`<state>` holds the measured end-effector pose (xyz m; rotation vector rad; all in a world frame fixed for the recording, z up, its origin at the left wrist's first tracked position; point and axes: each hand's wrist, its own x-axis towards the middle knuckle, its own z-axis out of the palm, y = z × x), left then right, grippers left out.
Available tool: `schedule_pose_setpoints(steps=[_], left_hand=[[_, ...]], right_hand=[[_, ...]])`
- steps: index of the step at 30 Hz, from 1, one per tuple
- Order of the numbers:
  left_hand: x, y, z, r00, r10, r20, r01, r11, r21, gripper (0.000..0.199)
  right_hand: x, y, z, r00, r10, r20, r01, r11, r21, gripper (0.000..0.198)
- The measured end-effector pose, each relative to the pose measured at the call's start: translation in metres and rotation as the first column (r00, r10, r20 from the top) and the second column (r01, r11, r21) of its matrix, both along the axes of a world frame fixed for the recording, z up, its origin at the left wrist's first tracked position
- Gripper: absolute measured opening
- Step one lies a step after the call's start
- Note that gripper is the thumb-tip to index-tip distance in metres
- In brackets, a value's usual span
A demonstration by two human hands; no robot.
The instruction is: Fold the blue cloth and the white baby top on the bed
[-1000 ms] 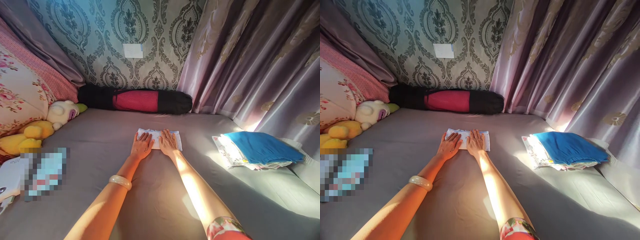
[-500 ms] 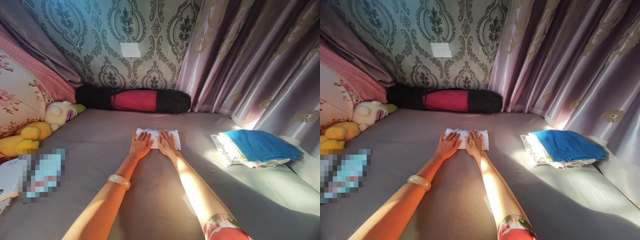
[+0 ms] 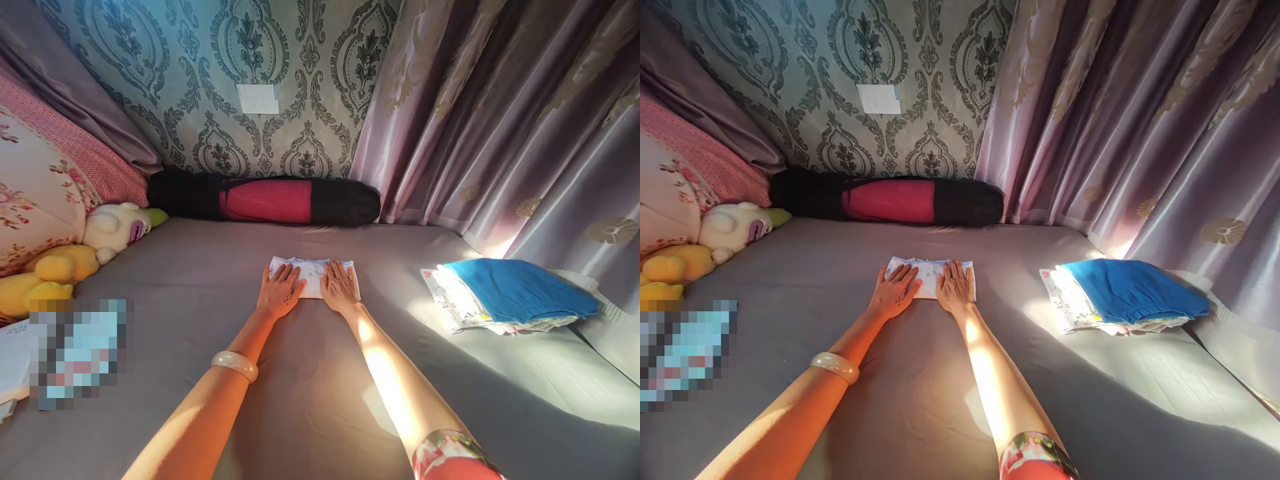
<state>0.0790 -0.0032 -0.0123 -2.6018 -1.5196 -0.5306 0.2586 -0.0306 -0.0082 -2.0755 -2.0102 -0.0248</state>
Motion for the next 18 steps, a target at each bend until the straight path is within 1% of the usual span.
schedule_pose_setpoints(steps=[5, 9, 12, 15, 18], left_hand=[[-0.001, 0.0, -0.001, 1.0, 0.006, -0.009, -0.006, 1.0, -0.007, 0.05], [0.0, 0.001, -0.001, 0.999, 0.02, -0.03, -0.021, 1.0, -0.024, 0.05], [0.0, 0.002, 0.0, 0.998, 0.035, -0.053, -0.037, 0.998, -0.041, 0.052], [0.0, 0.002, 0.001, 0.997, 0.037, -0.068, -0.04, 0.998, -0.052, 0.053], [0.0, 0.002, 0.001, 0.996, 0.041, -0.083, -0.045, 0.997, -0.056, 0.055]], right_hand=[[0.0, 0.001, -0.002, 1.0, 0.0, -0.016, 0.0, 1.0, -0.016, 0.052], [0.002, 0.002, 0.005, 0.998, 0.015, -0.063, -0.021, 0.995, -0.095, 0.054], [0.006, 0.003, 0.012, 0.998, -0.004, -0.06, -0.005, 0.99, -0.141, 0.055], [0.013, 0.003, 0.016, 0.999, -0.04, -0.017, 0.037, 0.99, -0.136, 0.056], [0.018, 0.001, 0.015, 0.999, -0.047, 0.02, 0.049, 0.992, -0.113, 0.057]])
